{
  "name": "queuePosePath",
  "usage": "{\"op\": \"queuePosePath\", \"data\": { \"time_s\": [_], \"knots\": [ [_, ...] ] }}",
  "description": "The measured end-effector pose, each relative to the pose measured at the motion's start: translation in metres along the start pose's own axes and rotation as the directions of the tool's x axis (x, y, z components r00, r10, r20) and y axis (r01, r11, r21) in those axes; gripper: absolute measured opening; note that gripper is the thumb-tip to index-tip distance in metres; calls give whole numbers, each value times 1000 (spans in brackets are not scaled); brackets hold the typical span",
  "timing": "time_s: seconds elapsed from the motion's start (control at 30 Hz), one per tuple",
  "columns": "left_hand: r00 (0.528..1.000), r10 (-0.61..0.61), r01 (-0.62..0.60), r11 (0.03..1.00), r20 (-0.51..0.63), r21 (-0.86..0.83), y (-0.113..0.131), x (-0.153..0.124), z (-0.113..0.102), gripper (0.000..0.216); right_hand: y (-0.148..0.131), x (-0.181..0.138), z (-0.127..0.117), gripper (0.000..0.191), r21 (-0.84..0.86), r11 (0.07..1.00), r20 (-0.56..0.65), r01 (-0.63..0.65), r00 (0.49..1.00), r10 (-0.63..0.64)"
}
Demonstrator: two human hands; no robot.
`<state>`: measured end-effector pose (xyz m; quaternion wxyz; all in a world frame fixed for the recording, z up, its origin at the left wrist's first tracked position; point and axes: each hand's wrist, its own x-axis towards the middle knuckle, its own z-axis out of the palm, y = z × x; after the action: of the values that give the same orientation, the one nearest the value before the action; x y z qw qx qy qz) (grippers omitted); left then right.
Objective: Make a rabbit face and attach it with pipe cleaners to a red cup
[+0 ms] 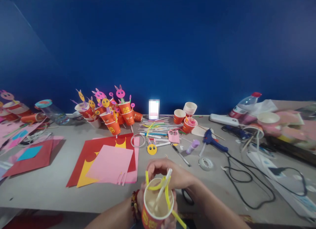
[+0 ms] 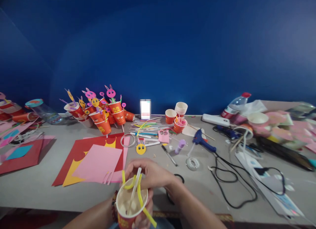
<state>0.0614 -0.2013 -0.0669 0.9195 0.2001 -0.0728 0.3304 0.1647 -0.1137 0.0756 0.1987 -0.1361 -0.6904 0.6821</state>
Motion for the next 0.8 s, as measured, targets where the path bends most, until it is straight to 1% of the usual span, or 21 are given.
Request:
{"op": "queuePosePath", "data": {
  "time_s": [0.1,0.17,0.27,0.37,0.43,0.5,0.6,0.67,0.8],
  "knots": [
    [999,-34,34,999,41,2,-4,2,-7,67,1,-2,3,36,11,1000,-39,-25,999,26],
    [997,-66,66,998,35,5,-4,2,-10,72,2,-4,5,34,19,1000,-73,-11,997,13],
    [991,-133,134,990,-29,38,0,1,-11,75,6,-5,7,31,42,999,-111,33,993,-29],
    [974,-196,205,975,-111,83,6,-3,-9,77,11,-5,8,30,74,995,-132,62,990,-51],
    [971,-198,214,971,-136,108,11,-6,-8,80,15,-5,7,30,95,993,-140,64,989,-51],
    [971,-200,216,969,-130,120,15,-8,-5,84,17,-5,6,32,128,990,-134,62,990,-45],
    [967,-206,225,967,-148,123,22,-8,5,86,20,-5,4,37,178,983,-118,53,992,-32],
    [963,-182,211,968,-199,136,27,-8,15,85,20,-6,3,38,181,982,-119,47,993,-26],
    [947,-132,193,962,-293,191,31,-7,29,84,18,-6,1,34,117,991,-149,60,988,-43]
  ]
}}
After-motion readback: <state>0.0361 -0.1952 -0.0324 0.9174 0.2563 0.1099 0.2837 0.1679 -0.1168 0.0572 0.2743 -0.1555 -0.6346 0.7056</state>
